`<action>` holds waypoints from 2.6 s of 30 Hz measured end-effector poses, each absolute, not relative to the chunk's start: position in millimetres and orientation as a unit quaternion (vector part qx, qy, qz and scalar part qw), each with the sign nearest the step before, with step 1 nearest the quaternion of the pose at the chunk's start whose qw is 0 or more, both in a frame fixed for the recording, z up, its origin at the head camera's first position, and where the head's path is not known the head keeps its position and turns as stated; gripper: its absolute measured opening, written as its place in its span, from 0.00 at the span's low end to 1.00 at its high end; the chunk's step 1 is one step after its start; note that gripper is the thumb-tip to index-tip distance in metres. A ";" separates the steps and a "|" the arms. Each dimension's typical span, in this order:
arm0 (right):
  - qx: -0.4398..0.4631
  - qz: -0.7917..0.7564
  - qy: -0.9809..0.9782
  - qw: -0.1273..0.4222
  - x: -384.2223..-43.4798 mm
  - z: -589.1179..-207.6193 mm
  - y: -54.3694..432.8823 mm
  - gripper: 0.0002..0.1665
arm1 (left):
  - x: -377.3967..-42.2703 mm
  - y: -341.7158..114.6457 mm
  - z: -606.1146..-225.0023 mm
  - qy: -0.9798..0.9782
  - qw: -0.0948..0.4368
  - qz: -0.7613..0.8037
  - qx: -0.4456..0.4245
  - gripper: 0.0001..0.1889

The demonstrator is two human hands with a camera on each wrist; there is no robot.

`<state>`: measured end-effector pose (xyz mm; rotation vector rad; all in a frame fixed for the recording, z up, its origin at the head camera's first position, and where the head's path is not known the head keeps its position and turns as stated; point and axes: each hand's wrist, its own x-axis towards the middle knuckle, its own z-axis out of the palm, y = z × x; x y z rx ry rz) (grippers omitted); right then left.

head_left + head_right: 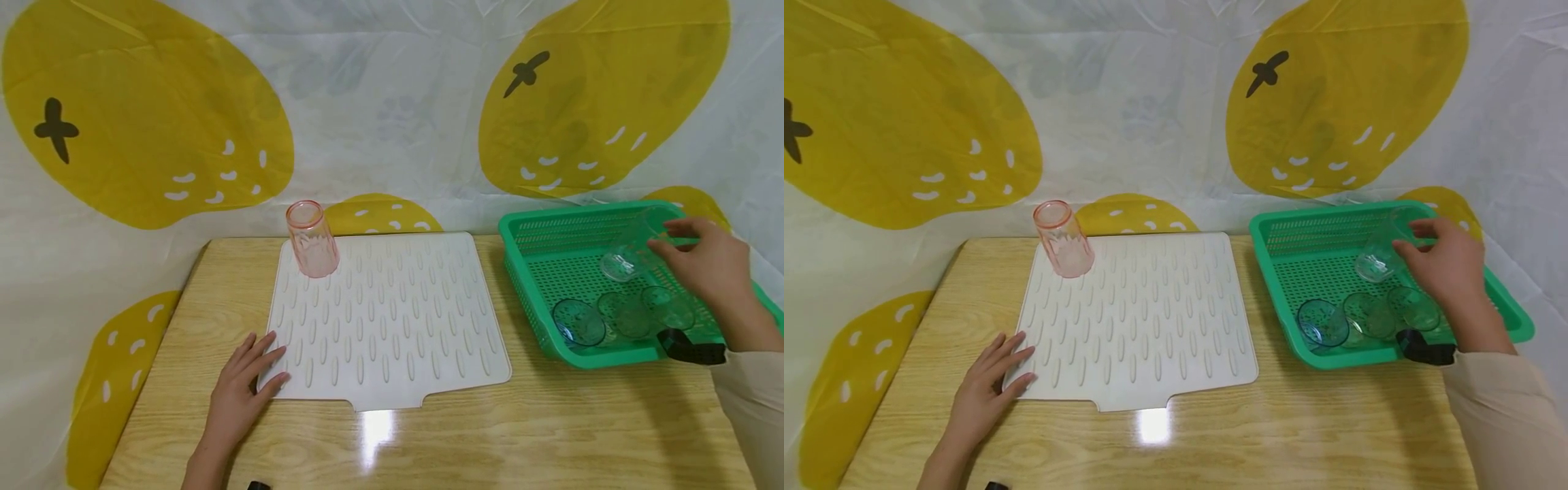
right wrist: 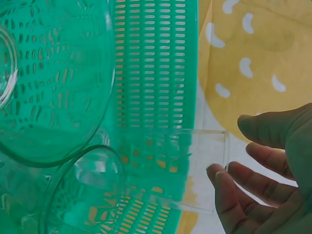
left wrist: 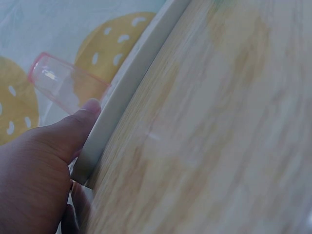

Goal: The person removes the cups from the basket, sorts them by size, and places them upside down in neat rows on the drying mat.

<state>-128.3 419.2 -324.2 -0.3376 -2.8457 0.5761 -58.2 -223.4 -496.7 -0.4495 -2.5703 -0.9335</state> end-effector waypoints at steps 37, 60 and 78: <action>-0.164 0.236 -0.939 0.189 -137.9 -333.3 419.4 0.24 | -59.1 -224.5 -499.4 -0.911 0.184 -0.335 -0.158 0.24; -0.173 0.296 -0.895 0.285 -111.6 -304.6 381.4 0.22 | -57.6 -224.2 -499.2 -0.911 0.180 -0.335 -0.156 0.24; -0.063 0.369 -0.844 0.385 -95.0 -288.0 347.5 0.16 | -56.8 -222.6 -497.6 -0.915 0.173 -0.333 -0.151 0.23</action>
